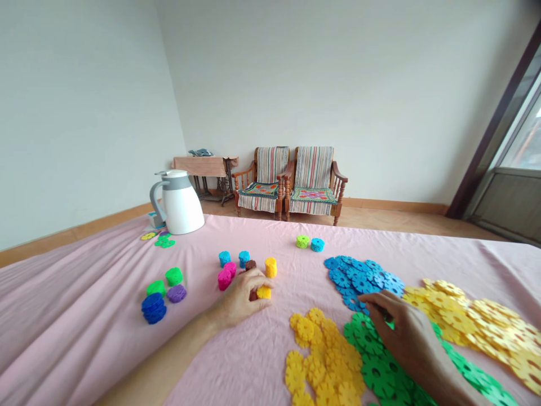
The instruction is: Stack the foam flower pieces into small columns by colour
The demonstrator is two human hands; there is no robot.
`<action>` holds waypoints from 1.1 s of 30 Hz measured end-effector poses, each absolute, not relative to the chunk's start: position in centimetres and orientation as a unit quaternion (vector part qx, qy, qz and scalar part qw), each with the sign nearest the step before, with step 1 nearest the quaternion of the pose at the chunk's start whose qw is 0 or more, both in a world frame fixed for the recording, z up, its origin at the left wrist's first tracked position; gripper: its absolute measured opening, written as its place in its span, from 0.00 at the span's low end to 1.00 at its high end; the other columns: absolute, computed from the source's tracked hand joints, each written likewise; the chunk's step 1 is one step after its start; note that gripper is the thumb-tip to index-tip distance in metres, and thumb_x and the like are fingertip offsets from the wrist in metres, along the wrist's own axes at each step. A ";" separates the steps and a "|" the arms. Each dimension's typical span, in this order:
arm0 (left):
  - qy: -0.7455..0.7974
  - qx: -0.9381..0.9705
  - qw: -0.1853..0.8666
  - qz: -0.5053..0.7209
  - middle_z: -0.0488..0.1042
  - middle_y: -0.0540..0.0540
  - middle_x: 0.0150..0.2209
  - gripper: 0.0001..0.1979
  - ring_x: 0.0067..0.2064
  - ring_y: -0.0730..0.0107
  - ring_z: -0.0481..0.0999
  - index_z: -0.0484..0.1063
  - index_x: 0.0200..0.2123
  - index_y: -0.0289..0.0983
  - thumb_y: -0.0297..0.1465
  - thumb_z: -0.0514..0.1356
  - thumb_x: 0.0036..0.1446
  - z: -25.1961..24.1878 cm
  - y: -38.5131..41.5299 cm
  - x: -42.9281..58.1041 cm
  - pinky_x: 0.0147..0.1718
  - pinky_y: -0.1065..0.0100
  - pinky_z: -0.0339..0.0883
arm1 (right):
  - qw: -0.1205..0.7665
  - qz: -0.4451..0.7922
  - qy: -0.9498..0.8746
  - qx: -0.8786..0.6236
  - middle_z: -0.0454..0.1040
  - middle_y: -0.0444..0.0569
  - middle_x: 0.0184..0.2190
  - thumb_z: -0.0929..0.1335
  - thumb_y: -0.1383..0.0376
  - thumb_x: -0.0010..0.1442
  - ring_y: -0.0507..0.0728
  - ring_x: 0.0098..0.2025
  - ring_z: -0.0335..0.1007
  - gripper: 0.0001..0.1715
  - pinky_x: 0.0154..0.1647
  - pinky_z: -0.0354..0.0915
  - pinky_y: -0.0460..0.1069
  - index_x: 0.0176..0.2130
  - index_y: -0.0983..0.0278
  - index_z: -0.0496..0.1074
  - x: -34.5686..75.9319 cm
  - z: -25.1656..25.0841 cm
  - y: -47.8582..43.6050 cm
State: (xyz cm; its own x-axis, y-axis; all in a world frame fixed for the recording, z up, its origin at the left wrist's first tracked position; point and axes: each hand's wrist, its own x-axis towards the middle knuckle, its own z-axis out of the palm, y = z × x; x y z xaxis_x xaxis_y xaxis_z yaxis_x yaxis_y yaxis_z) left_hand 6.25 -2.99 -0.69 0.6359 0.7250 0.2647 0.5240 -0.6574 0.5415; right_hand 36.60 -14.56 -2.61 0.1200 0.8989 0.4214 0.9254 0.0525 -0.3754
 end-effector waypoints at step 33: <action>0.323 0.897 0.260 0.154 0.68 0.51 0.36 0.16 0.33 0.73 0.67 0.74 0.39 0.39 0.29 0.65 0.44 0.9 -7.8 11.8 0.31 0.74 0.61 | 0.298 0.000 -0.658 -0.691 0.74 0.46 0.36 0.57 0.59 0.60 0.55 0.36 0.72 0.19 0.37 0.65 0.49 0.41 0.59 0.73 37.1 -2.2 -15.0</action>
